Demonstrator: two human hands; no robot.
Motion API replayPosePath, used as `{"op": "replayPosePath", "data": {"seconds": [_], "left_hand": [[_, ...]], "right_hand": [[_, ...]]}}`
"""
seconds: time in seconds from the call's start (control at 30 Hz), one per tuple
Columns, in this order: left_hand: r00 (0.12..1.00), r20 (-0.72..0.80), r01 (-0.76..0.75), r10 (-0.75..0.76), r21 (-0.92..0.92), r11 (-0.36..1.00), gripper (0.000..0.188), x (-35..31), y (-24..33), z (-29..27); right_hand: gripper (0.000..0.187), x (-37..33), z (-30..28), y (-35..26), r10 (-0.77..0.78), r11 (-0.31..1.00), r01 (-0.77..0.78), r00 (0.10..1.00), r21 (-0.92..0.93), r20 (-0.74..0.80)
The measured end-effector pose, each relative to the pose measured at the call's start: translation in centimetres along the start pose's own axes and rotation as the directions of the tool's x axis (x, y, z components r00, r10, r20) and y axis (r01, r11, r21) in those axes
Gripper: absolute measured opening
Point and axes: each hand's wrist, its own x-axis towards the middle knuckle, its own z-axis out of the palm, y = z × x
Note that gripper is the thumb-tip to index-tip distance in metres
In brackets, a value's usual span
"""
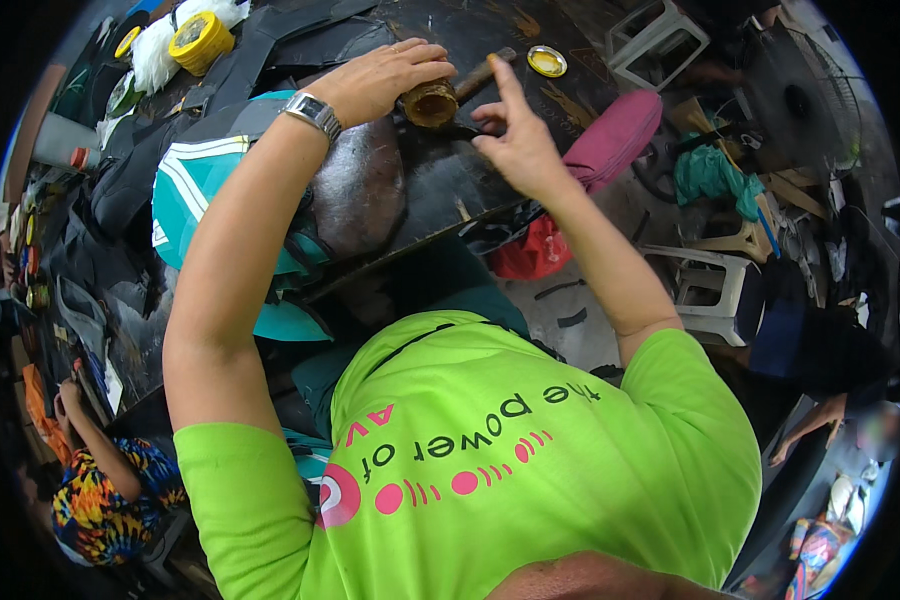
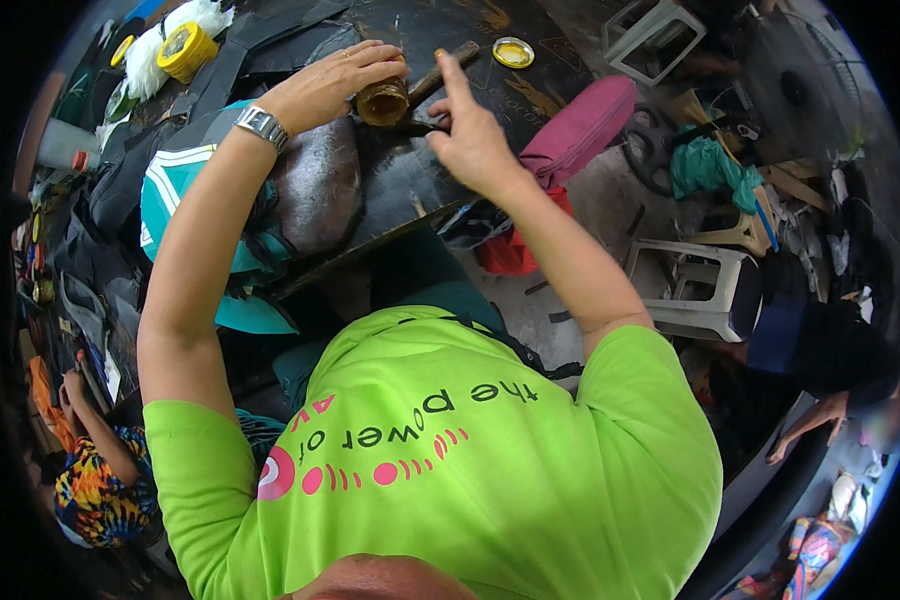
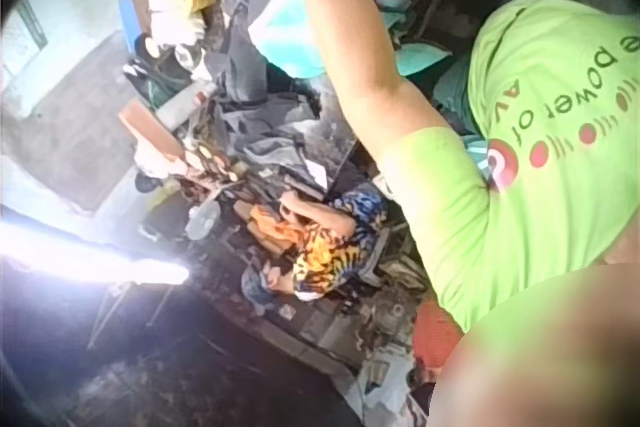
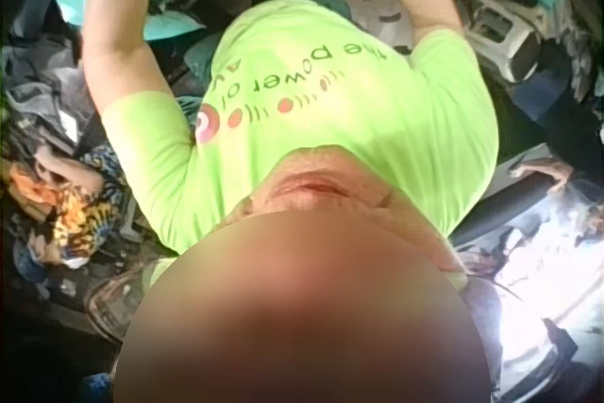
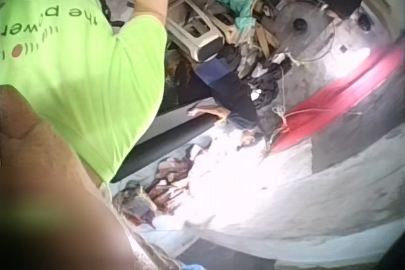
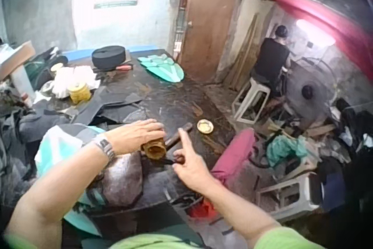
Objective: The person applies a viscous adhesive from a jar to the edges of a black shoe-like object and then to several teal helmet fragments. They repeatedly dip fingers into the jar, spread the substance along seams, and reposition the pieces on a cluttered workbench.
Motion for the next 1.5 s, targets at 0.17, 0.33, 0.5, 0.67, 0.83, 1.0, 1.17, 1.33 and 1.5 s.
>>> {"op": "replayPosePath", "data": {"seconds": [0.17,0.33,0.5,0.67,0.83,1.0,1.17,1.33,1.5], "left_hand": [[0.993,-0.099,0.047,-0.072,-0.233,0.971,0.075,0.2,0.0,0.8],[0.977,-0.096,0.122,-0.19,-0.477,0.87,0.068,-0.3,0.7,0.8],[0.974,-0.074,0.158,-0.212,-0.445,0.882,0.076,-0.6,1.7,1.2],[0.963,-0.206,0.113,-0.172,-0.269,0.956,0.083,-1.4,1.9,1.6],[0.976,-0.068,0.171,-0.206,-0.35,0.921,0.085,-2.0,1.7,1.1],[0.97,-0.059,0.203,-0.236,-0.339,0.919,0.084,-2.3,2.3,0.9],[0.915,-0.164,0.338,-0.368,-0.186,0.923,0.074,-3.4,3.4,-1.4],[0.876,-0.084,0.276,-0.475,-0.722,0.634,0.056,-7.5,8.4,-4.8],[0.909,0.151,0.176,-0.389,-0.984,0.029,0.065,-9.7,14.9,-3.5]], "right_hand": [[0.091,-0.4,2.7,1.4,-0.113,0.993,0.115,0.992,0.035,-0.055],[0.088,-0.4,2.4,2.2,-0.168,0.979,0.174,0.984,0.105,-0.067],[0.102,-1.2,1.6,2.1,-0.096,0.969,0.103,0.995,0.225,-0.043],[0.113,-2.2,0.3,1.9,-0.102,0.983,0.107,0.994,0.149,-0.042],[0.113,-3.6,-0.3,1.6,-0.097,0.984,0.098,0.995,0.148,-0.013],[0.11,-4.0,-0.2,1.2,-0.121,0.973,0.121,0.993,0.197,-0.014],[0.109,-4.4,-0.4,0.2,-0.194,0.956,0.207,0.978,0.21,-0.081],[0.111,-5.5,-0.5,-1.6,-0.244,0.927,0.264,0.964,0.267,-0.107],[0.111,-6.1,0.6,-3.6,-0.31,0.891,0.306,0.95,0.335,-0.046]]}}
